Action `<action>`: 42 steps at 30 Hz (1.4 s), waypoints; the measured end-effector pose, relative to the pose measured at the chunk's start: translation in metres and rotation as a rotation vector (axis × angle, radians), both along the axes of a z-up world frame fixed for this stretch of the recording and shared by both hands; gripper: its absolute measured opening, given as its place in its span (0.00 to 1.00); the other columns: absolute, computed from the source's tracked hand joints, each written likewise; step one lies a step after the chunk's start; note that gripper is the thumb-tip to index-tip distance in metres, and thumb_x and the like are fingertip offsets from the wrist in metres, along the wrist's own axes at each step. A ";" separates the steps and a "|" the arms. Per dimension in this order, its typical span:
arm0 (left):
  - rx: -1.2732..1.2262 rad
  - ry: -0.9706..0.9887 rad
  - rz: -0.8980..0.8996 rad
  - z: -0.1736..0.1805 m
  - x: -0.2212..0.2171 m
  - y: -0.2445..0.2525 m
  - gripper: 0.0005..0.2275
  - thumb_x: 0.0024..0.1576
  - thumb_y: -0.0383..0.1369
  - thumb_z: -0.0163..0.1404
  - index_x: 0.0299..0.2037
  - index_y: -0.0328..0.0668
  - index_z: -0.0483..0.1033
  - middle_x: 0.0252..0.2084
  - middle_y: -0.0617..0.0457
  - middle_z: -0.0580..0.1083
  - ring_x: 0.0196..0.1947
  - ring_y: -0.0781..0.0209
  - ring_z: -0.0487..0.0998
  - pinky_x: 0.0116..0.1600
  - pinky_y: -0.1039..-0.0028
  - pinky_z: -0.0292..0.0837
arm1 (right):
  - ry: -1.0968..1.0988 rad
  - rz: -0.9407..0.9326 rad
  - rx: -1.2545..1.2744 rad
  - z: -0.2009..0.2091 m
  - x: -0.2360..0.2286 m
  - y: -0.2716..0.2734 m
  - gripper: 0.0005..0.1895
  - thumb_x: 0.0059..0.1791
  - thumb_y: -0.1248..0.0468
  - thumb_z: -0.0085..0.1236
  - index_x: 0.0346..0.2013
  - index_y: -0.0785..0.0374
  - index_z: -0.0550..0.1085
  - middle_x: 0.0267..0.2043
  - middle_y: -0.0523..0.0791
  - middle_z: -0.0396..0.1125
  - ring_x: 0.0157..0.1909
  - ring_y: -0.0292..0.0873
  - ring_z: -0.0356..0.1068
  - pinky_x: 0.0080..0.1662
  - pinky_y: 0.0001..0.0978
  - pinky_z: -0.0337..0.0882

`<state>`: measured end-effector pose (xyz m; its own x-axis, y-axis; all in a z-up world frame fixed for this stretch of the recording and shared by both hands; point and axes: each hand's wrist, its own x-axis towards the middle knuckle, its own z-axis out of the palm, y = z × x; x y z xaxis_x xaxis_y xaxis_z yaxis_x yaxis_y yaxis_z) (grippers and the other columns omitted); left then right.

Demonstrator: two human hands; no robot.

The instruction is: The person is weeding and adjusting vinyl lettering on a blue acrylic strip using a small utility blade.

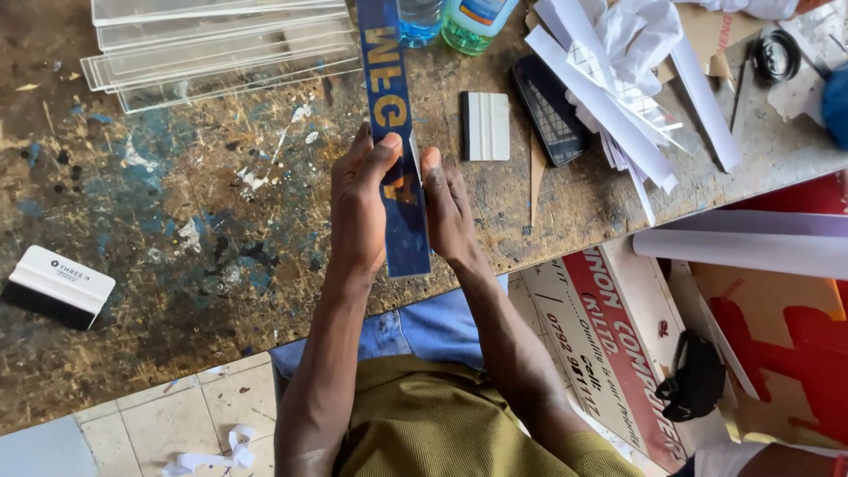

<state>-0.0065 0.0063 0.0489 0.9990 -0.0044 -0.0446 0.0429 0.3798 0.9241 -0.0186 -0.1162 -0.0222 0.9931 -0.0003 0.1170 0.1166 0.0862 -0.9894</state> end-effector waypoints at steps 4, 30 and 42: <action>-0.053 0.044 0.018 -0.018 0.006 0.000 0.14 0.70 0.39 0.55 0.34 0.40 0.81 0.30 0.52 0.73 0.36 0.63 0.79 0.49 0.67 0.81 | 0.013 0.017 -0.035 -0.008 0.001 0.001 0.37 0.69 0.44 0.35 0.24 0.57 0.77 0.21 0.41 0.66 0.25 0.35 0.65 0.34 0.29 0.66; -0.006 0.152 0.095 -0.036 0.014 0.011 0.12 0.67 0.41 0.57 0.44 0.41 0.85 0.31 0.54 0.76 0.33 0.69 0.75 0.38 0.81 0.76 | 0.072 0.103 -0.004 -0.069 -0.027 -0.008 0.40 0.68 0.39 0.32 0.23 0.56 0.76 0.16 0.43 0.68 0.19 0.37 0.70 0.30 0.29 0.75; 0.071 -0.036 -0.039 -0.019 0.004 0.003 0.17 0.73 0.41 0.51 0.35 0.37 0.76 0.70 0.24 0.67 0.66 0.35 0.69 0.62 0.48 0.68 | 0.140 -0.027 -0.045 -0.024 0.013 -0.003 0.39 0.67 0.37 0.38 0.23 0.59 0.76 0.22 0.43 0.68 0.28 0.35 0.69 0.36 0.26 0.71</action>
